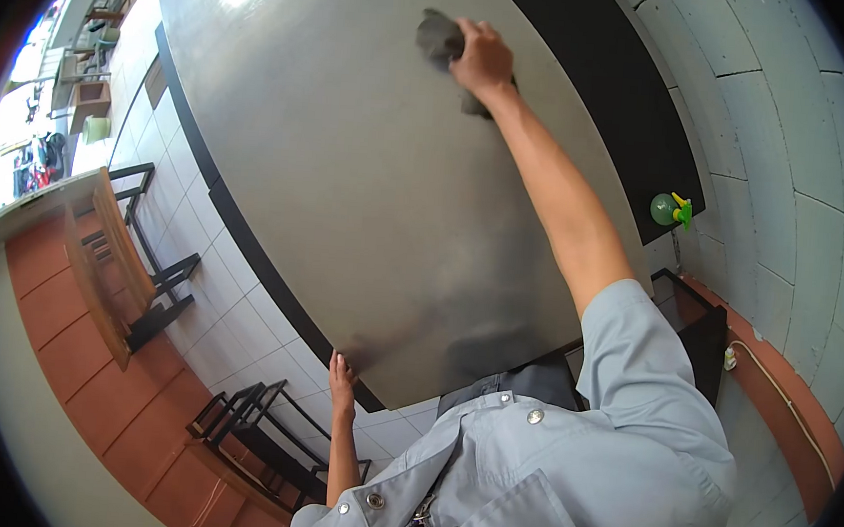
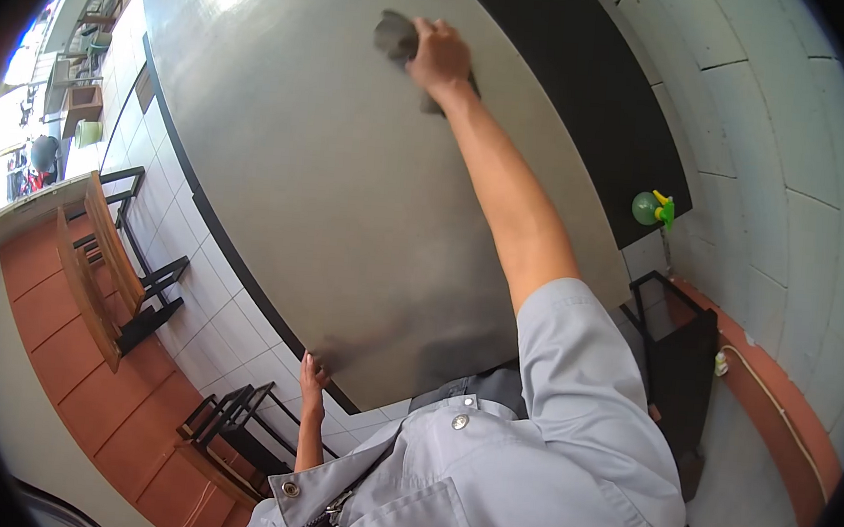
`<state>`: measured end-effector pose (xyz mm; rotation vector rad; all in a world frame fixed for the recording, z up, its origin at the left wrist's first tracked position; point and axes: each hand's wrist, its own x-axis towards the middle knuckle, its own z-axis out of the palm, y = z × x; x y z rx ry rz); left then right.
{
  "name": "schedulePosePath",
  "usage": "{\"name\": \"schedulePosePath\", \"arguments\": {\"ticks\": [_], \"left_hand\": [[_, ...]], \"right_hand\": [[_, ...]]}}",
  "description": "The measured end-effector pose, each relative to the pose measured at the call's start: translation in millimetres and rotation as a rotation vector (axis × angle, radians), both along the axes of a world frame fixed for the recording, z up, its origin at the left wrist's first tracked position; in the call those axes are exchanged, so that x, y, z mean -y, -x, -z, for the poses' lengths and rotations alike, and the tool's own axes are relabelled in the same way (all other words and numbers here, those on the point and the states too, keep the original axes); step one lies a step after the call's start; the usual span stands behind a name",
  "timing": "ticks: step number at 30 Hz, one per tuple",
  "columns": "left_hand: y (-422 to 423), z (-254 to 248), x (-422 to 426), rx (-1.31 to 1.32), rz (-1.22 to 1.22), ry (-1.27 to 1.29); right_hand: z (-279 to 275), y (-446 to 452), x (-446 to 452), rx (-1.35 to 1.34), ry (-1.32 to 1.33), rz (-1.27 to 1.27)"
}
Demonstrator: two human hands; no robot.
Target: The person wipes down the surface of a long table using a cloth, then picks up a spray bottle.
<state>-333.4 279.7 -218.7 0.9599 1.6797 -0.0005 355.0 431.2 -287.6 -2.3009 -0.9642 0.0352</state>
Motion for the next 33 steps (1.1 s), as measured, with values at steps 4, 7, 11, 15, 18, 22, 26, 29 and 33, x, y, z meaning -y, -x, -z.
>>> {"name": "schedulePosePath", "arguments": {"ticks": [4,7,11,15,18,22,26,29,33], "left_hand": [[17,1,21,0.005,-0.008,0.064],[37,17,34,-0.022,-0.05,0.061],[31,19,38,-0.031,-0.118,0.067],[29,23,30,0.046,-0.133,0.08],[2,4,22,0.039,-0.141,0.053],[-26,8,10,0.082,-0.193,0.018],[-7,17,3,0.142,-0.275,-0.031],[11,34,15,0.222,-0.343,-0.048],[7,25,6,0.247,-0.343,0.031]], "right_hand": [[2,-48,29,0.017,0.03,0.255],[-1,-52,101,0.052,-0.019,0.289],[-7,14,224,0.023,-0.031,0.157],[-20,74,272,0.017,-0.048,0.128],[-13,56,239,0.019,-0.015,0.186],[-4,2,155,0.127,-0.035,0.117],[11,-52,37,0.216,0.026,0.094],[22,-75,-68,0.218,0.023,0.154],[26,-31,-204,0.019,-0.009,0.213]]}}
